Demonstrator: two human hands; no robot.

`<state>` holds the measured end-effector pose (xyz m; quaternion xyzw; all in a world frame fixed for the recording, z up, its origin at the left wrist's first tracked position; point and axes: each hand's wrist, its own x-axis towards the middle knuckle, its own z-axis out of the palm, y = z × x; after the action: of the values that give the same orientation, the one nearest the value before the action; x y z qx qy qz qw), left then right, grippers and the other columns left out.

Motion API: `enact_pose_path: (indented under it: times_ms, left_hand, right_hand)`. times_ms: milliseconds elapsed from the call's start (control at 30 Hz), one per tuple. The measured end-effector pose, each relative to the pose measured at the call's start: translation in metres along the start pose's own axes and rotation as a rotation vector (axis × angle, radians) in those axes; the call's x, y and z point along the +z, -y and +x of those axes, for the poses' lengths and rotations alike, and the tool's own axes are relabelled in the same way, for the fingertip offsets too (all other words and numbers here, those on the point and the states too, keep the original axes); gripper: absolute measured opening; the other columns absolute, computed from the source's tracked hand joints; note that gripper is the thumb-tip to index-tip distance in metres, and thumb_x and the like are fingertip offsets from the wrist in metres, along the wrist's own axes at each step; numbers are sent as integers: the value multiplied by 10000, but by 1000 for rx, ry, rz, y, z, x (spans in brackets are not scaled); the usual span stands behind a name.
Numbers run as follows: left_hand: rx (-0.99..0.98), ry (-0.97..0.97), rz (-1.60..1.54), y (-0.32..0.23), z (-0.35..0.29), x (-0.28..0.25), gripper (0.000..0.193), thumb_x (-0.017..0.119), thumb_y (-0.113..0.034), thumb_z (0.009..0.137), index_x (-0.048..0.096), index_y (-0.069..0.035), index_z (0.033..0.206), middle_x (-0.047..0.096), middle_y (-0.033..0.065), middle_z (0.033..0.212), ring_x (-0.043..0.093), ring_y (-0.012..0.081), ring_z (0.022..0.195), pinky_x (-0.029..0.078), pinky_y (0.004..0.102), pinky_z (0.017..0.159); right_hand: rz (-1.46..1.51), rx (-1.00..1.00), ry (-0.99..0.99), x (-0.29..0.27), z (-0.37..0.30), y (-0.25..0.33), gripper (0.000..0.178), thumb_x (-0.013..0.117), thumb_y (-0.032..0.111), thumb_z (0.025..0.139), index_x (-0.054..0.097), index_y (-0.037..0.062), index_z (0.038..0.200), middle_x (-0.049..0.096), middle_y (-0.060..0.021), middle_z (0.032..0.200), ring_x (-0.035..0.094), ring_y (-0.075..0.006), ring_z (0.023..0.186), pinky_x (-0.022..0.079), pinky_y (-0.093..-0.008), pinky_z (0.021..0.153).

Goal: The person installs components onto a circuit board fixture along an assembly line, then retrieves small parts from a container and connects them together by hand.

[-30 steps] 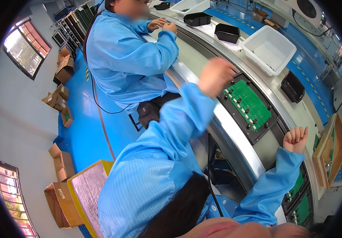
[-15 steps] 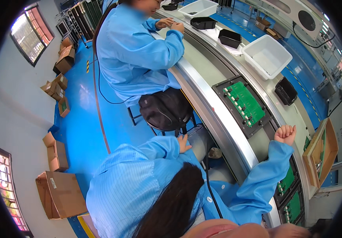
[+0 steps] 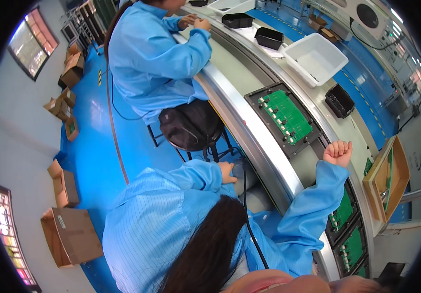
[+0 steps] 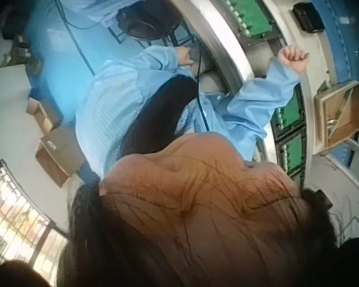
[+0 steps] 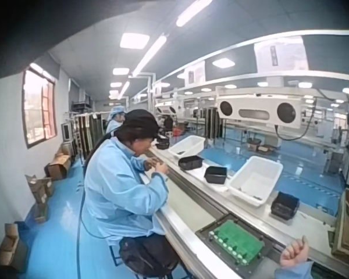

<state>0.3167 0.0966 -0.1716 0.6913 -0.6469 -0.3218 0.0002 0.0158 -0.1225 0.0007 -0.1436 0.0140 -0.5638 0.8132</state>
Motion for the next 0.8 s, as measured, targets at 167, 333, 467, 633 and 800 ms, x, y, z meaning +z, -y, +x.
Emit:
enact_pose_path:
  times_ms: [167,333,467,633,800]
  left_hand:
    - [37,52,108,-13,11,-16,601,609,-450,709,546,26,1070,597,201,953,581,324,832,475,362,770]
    - [138,267,228,-8,24,-67,445,592,-375,735,618,20,939,630,157,866,597,310,781,482,356,731]
    - [268,133,-28,27,35,-135,242,583,-208,760,650,12,834,650,101,807,600,223,686,484,288,661]
    - [531,-39,-1020,50,8,-286,206,517,-146,879,616,22,811,624,101,791,578,163,618,470,246,574]
    - [592,-904,-1473,76,71,-303,135,482,-100,839,590,-20,850,590,84,764,525,166,664,418,235,611]
  right_hand:
    - [29,57,-69,11,-2,-11,338,423,216,917,381,131,593,312,30,471,210,-74,394,164,-221,357]
    - [23,72,-49,16,-6,-8,323,398,211,934,378,128,622,325,26,504,239,-73,421,190,-225,384]
    - [-20,102,-40,19,-5,-11,316,367,211,948,378,120,646,330,18,525,241,-74,430,195,-226,390]
    - [-133,146,-173,20,-11,-11,298,358,213,953,375,115,672,338,17,547,242,-73,439,199,-225,393]
    - [-170,120,-244,8,-12,-8,269,369,211,950,392,108,702,354,12,578,268,-77,463,223,-224,409]
